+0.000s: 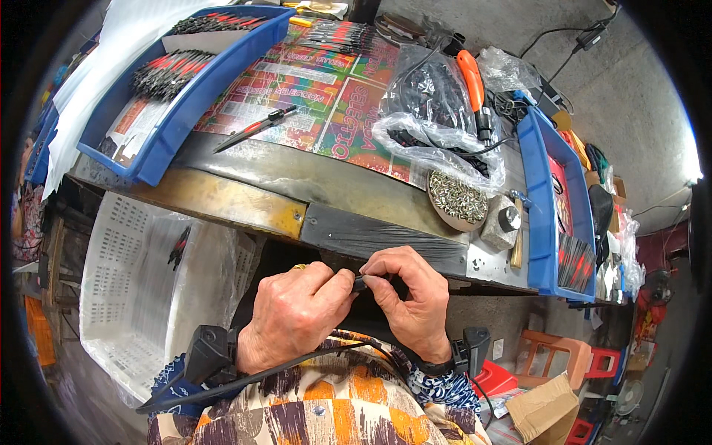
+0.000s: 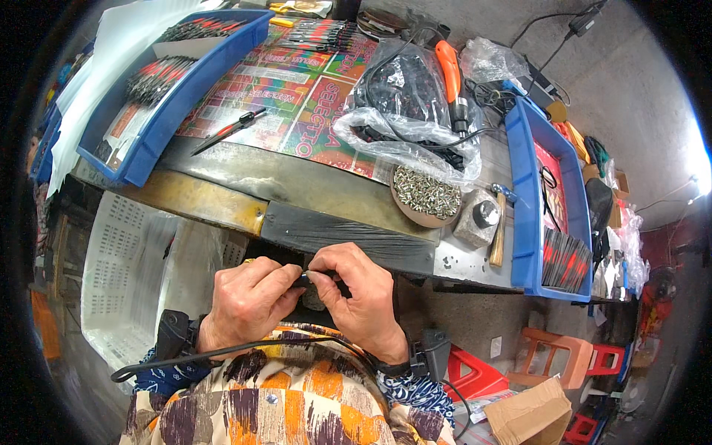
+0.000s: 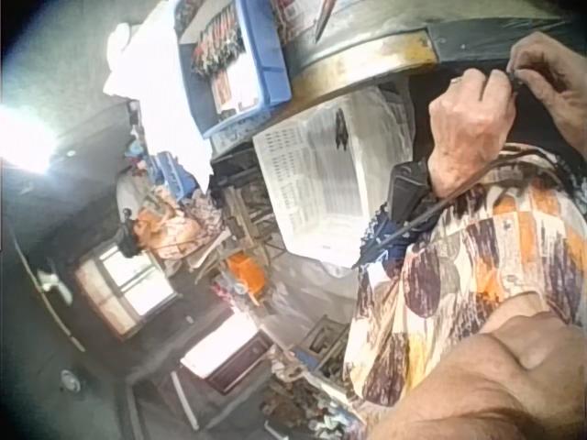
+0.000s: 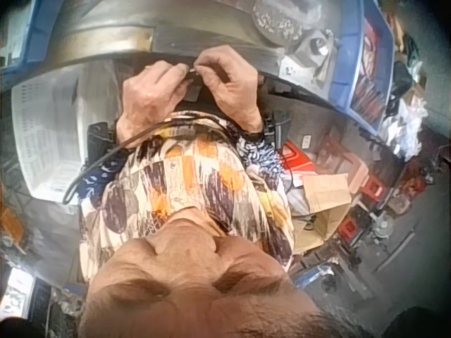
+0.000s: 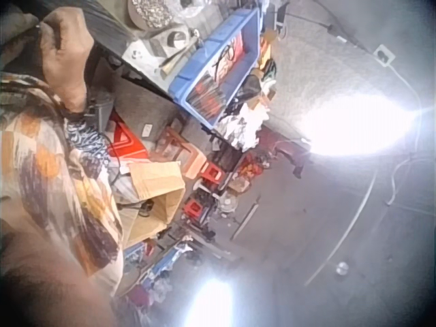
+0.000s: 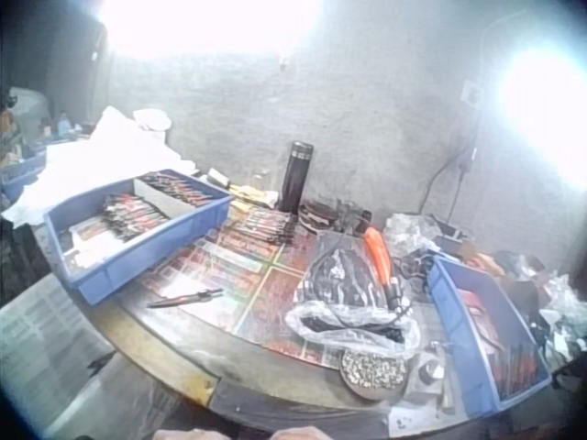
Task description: The person uses a hot glue gun to attach small metal components to black cylindrical objects, then places the finished items on the table. The person repeats this process multiple times, handling the glue gun and components with both hands.
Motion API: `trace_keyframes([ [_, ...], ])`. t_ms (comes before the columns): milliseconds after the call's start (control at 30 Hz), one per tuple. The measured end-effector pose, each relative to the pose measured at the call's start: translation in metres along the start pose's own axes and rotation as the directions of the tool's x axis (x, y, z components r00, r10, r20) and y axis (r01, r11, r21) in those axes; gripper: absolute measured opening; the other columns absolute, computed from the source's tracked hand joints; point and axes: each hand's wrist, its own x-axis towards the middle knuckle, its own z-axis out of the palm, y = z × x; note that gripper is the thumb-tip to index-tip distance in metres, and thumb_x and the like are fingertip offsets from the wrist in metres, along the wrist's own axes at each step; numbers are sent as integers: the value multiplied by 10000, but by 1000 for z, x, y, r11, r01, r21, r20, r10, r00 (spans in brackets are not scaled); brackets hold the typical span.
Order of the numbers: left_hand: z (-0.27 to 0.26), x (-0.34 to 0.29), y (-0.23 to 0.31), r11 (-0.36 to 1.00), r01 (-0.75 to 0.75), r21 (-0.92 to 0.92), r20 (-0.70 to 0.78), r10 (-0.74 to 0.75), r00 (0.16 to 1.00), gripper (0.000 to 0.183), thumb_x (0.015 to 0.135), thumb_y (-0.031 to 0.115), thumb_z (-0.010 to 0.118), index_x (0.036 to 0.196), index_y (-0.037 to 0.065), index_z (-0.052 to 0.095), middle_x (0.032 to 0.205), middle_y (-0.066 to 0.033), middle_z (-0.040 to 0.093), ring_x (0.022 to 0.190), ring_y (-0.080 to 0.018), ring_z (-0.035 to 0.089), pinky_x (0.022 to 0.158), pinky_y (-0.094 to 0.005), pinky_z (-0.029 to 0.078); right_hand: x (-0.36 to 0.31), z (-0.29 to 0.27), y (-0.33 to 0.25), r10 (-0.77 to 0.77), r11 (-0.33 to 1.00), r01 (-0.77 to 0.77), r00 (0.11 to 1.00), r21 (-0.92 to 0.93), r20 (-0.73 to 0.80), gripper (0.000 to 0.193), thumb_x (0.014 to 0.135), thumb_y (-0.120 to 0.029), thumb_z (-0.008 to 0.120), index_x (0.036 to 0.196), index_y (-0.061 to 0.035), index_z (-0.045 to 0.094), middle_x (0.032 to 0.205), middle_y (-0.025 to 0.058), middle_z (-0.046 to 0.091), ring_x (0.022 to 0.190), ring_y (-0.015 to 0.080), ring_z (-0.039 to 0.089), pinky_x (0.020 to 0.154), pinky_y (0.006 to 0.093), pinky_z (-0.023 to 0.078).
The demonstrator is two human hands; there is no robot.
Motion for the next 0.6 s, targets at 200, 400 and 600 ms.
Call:
trace_keyframes([
  [200,-1,-1,-1,1000,8,4,16,-8,1000,272,638,86,743,873,48,612,678,-60,500,567,-226,555,487,-327,456,0,-1,2,-140,981,142,990,-131,28,154,721,45,691,853,5,621,852,126,656,767,250,644,679,311,518],
  [400,-3,-2,0,1000,29,5,38,-30,999,314,593,38,737,891,22,640,717,-75,586,600,-240,587,518,-332,485,0,-6,2,-222,959,236,970,-154,102,162,716,21,711,865,11,647,889,134,663,801,259,658,698,314,527],
  [600,-2,-2,-2,1000,23,-3,23,-22,999,297,617,49,720,900,28,633,698,-72,548,587,-237,577,505,-335,477,-5,-3,7,-193,969,200,979,-144,64,205,780,-28,695,970,20,637,915,137,658,792,240,660,695,291,526],
])
